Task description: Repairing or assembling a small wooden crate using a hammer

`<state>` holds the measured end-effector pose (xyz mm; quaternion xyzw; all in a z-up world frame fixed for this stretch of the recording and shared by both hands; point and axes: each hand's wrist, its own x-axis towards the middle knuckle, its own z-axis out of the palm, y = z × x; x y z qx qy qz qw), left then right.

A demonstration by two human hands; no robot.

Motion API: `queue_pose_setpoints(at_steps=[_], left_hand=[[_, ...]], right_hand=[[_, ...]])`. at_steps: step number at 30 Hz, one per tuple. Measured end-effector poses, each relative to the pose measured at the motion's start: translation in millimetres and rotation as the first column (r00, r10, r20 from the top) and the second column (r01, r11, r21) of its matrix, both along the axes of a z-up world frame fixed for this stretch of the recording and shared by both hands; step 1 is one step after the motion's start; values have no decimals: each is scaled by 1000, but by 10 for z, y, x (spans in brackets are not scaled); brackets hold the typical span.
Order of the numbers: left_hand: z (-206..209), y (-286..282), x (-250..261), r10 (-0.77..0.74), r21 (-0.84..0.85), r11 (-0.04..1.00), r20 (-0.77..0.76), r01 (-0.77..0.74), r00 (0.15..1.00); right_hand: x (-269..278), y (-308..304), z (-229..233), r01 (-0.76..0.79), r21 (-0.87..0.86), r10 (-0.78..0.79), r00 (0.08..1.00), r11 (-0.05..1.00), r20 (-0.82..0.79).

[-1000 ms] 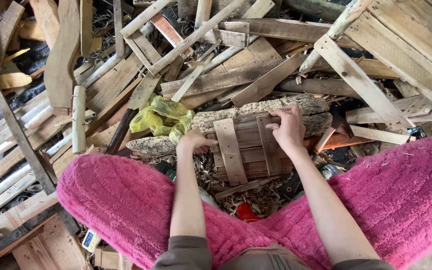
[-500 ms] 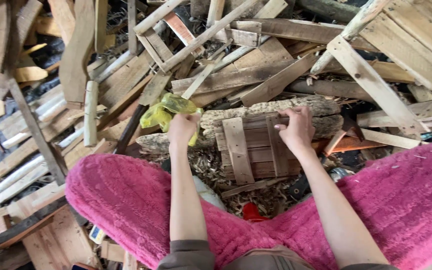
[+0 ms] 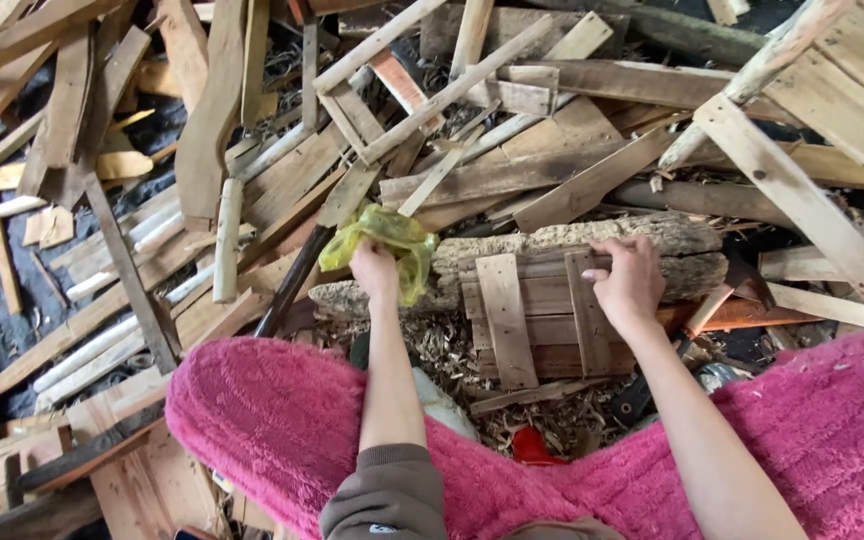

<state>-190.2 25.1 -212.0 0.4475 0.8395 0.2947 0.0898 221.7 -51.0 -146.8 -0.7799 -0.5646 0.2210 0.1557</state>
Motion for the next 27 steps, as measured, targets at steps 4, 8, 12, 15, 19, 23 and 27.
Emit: queue_pose_setpoints(at_steps=[4,8,12,15,19,23,27], left_hand=[[201,85,71,88,-72,993,-20,-89,996],[94,170,65,159,-114,979,-114,-172,981],[-351,353,-79,180,-175,961,-190,-214,965],[-349,351,-24,195,-232,942,-213,-244,957],[365,67,436,230,-279,907,-297,-314,927],[-275,196,90,236,-254,917,-277,-307,932],[-270,228,-49,240,-190,944,-161,-269,957]], right_hand=[[-5,-15,43,27,-11,-27,1000,1000,1],[-15,-46,181,19,-6,-19,1000,1000,-16],[-30,-45,235,-4,2,4,1000,1000,-27],[-20,-49,253,-11,0,11,999,1000,-30],[11,-18,130,-8,-1,7,999,1000,-39],[32,-13,107,-21,10,21,999,1000,-38],[59,0,34,-27,8,27,999,1000,-33]])
